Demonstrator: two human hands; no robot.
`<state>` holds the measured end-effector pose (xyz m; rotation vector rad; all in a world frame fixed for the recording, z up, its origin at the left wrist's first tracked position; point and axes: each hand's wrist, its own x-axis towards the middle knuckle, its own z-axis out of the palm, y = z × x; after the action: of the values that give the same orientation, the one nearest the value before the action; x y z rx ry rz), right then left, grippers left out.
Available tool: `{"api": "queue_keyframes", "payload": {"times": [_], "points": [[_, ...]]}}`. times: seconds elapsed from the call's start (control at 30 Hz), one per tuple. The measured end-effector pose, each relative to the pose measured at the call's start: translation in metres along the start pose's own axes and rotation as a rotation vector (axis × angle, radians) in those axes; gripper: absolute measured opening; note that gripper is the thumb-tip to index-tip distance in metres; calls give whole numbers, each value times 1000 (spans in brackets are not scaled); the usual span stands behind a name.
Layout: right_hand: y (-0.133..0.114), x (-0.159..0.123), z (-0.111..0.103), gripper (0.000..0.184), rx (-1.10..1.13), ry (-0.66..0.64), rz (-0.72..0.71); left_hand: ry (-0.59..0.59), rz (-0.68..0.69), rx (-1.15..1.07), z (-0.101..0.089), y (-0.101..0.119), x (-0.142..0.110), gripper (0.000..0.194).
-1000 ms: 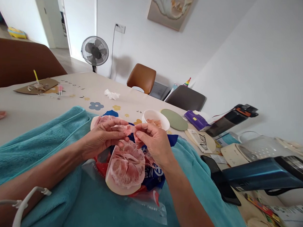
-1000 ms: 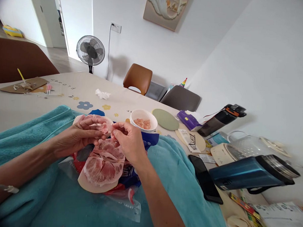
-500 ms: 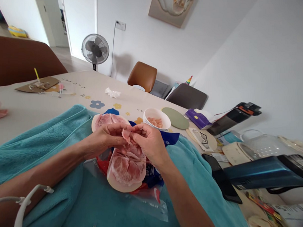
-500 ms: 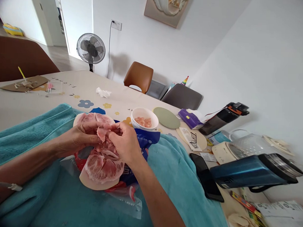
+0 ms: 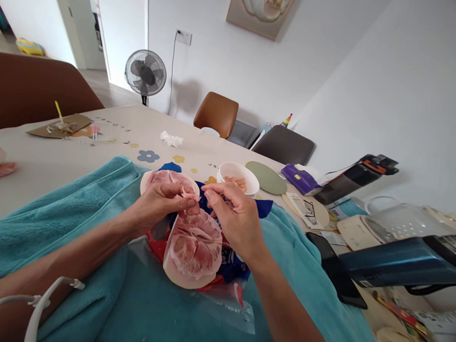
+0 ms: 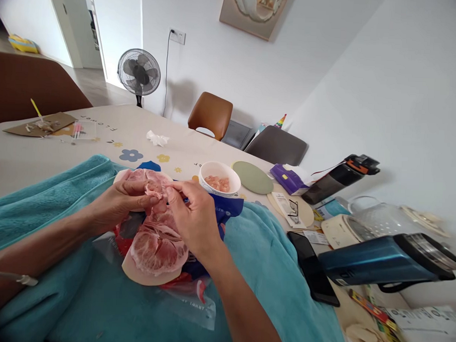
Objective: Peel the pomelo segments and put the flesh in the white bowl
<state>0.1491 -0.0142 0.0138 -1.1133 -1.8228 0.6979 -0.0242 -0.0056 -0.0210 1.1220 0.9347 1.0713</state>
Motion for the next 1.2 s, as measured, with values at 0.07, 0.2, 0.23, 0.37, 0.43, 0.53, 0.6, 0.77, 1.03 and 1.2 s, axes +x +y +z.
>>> {"api": "queue_keyframes", "payload": {"times": [0.07, 0.2, 0.23, 0.37, 0.43, 0.53, 0.6, 0.77, 1.03, 1.2], "points": [[-5, -3, 1, 15, -38, -37, -51, 10, 17, 16, 0, -1, 0, 15], [-8, -5, 5, 20, -70, -102, -90, -45, 47, 37, -2, -2, -1, 22], [-8, -4, 6, 21, -70, -100, -99, -53, 53, 48, -2, -3, -1, 22], [-5, -2, 6, 13, 9, -46, 4, -42, 36, 12, -2, -4, -1, 14], [-5, -1, 5, 10, 115, -42, 127, -44, 7, -62, -2, -5, 0, 13], [-7, 1, 4, 11, 264, -73, 228, -58, -37, -134, -4, -5, 0, 14], [-9, 1, 3, 11, 311, -79, 241, -79, -59, -169, -5, -5, 1, 15], [-8, 2, 5, 11, 356, -58, 248, -99, -78, -231, -6, -5, 0, 17], [-2, 2, 8, 6, 362, 11, 216, -107, -73, -241, -5, -8, 3, 15], [0, 3, 10, 9, 387, 24, 217, -161, -83, -279, -3, -5, 2, 13]]}}
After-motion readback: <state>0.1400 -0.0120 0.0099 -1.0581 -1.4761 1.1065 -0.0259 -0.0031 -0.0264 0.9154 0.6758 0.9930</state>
